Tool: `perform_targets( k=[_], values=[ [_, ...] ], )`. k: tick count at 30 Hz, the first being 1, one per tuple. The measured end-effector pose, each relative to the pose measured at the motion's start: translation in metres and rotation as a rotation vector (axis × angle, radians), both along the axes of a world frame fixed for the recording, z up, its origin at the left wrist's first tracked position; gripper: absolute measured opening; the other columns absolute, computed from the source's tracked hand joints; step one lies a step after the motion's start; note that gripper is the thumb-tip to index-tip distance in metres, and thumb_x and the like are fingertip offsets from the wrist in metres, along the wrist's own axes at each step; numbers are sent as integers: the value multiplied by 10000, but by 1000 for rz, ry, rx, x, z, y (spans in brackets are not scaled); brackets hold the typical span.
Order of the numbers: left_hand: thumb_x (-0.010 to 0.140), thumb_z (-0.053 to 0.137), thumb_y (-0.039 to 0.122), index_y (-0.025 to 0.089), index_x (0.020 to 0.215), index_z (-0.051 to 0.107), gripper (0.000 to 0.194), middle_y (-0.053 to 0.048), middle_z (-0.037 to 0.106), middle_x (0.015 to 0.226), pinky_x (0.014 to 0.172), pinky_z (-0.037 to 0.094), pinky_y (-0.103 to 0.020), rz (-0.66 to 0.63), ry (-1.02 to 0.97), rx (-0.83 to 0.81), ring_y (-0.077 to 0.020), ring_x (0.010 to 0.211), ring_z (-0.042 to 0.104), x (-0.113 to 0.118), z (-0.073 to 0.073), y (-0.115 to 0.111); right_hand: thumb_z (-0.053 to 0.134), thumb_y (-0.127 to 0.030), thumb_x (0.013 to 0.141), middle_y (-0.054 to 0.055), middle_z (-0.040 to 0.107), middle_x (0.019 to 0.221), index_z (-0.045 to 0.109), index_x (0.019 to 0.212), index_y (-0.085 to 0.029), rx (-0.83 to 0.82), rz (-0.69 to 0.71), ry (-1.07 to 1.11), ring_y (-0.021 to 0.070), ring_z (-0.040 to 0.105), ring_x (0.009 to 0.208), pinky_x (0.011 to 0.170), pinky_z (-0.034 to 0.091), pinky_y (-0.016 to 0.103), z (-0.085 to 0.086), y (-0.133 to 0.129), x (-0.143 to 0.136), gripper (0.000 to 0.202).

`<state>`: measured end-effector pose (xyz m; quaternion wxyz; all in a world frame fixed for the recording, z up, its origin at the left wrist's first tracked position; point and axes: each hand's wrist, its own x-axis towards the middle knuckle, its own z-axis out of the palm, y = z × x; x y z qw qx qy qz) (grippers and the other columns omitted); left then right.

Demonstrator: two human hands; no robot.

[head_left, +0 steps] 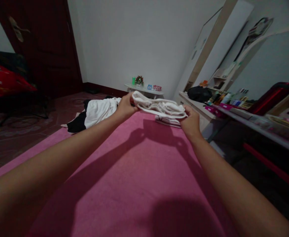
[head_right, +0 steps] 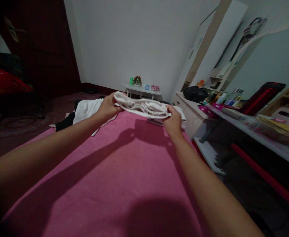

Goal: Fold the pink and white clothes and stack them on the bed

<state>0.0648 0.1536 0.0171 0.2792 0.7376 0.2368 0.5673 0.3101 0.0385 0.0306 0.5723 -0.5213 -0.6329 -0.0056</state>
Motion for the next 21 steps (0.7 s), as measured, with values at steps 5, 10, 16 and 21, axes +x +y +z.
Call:
perform_targets(
  k=[5,10,16,21],
  values=[
    [700,565,47,190,792,692,213,-25,702,845,802,486,-302,-116,435,92,-169,812,633,-41,-81,-74,563,-157,626,42,710,805,705,808,-215,-284,115,-125,217,630,747,733,515,363,-93,-66,-13,237],
    [665,533,17,258,996,727,453,-58,704,1022,971,412,-349,-212,864,35,-225,1011,608,-75,-96,-112,414,-98,570,34,684,1099,681,999,-254,-547,80,-147,240,593,1088,1010,421,422,-131,-109,-4,529],
    [748,444,30,181,1132,675,474,-33,701,1090,971,452,-309,-108,597,-59,-185,1024,627,-14,-36,-77,406,-137,729,73,674,1104,609,1045,-185,-207,-97,18,212,604,1072,981,441,369,-72,-38,-20,379],
    [872,478,184,149,1393,445,523,-121,428,1457,1117,300,-422,179,864,25,-266,1360,357,58,-74,-55,388,-207,876,102,511,1390,474,1339,-154,-496,-196,-182,198,455,1283,1087,320,327,-99,26,-61,474]
  ],
)
